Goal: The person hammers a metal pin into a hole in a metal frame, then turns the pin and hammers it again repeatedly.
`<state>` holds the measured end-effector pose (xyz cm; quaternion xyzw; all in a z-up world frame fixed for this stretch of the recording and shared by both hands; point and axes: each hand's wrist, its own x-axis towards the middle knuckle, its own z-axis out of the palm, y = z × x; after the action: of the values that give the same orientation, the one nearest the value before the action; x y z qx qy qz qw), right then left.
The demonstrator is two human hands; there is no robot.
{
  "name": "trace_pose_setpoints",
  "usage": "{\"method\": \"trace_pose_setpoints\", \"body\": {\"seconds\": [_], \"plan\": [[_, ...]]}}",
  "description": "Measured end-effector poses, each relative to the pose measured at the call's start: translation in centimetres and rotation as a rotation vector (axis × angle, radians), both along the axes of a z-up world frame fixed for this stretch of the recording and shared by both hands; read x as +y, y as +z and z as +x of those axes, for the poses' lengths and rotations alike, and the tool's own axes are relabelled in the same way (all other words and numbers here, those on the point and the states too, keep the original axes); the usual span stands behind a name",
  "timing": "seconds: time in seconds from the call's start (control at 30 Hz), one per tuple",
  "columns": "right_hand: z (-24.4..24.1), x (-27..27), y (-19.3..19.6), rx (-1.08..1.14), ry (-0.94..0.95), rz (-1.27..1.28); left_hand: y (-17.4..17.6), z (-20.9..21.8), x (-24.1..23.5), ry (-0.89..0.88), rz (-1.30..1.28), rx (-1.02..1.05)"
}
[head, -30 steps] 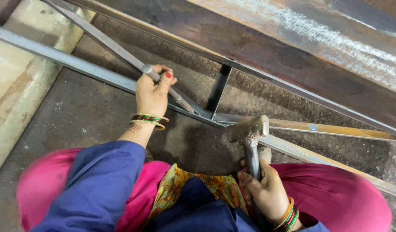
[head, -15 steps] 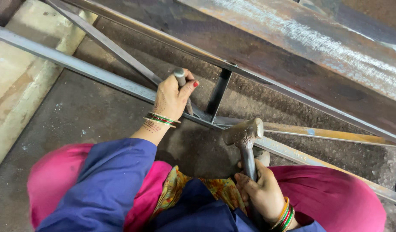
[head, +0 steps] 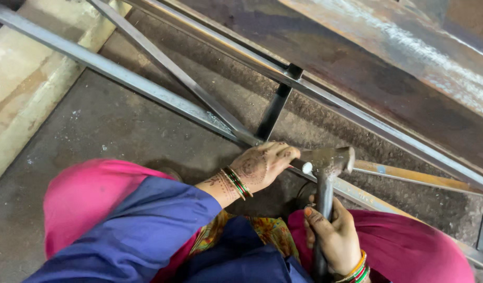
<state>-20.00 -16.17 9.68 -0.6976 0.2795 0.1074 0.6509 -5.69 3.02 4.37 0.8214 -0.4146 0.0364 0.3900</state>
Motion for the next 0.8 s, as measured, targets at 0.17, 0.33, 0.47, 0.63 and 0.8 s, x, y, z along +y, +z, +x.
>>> {"method": "trace_pose_setpoints", "body": {"seconds": [0.17,0.33,0.47,0.63,0.8], "plan": [[0.2,-1.1,-0.6,-0.04,-0.114,0.064,-0.7,-0.3,-0.7,0.001,-0.022,-0.085],[0.1,-2.1,-1.4,0.012,-0.096,0.078,-0.1,-0.8,-1.1,0.002,0.047,-0.081],[-0.2,-2.6,-2.2,0.009,-0.071,0.112,0.7,-2.5,-2.1,-0.005,0.148,-0.179],[-0.3,-2.9,-2.4,0.008,-0.073,0.155,-1.9,-0.5,-2.5,0.009,0.215,-0.007],[-0.1,-2.7,-2.2,0.036,-0.057,0.152,-5.4,0.4,-2.9,-0.014,0.278,-0.088]]}}
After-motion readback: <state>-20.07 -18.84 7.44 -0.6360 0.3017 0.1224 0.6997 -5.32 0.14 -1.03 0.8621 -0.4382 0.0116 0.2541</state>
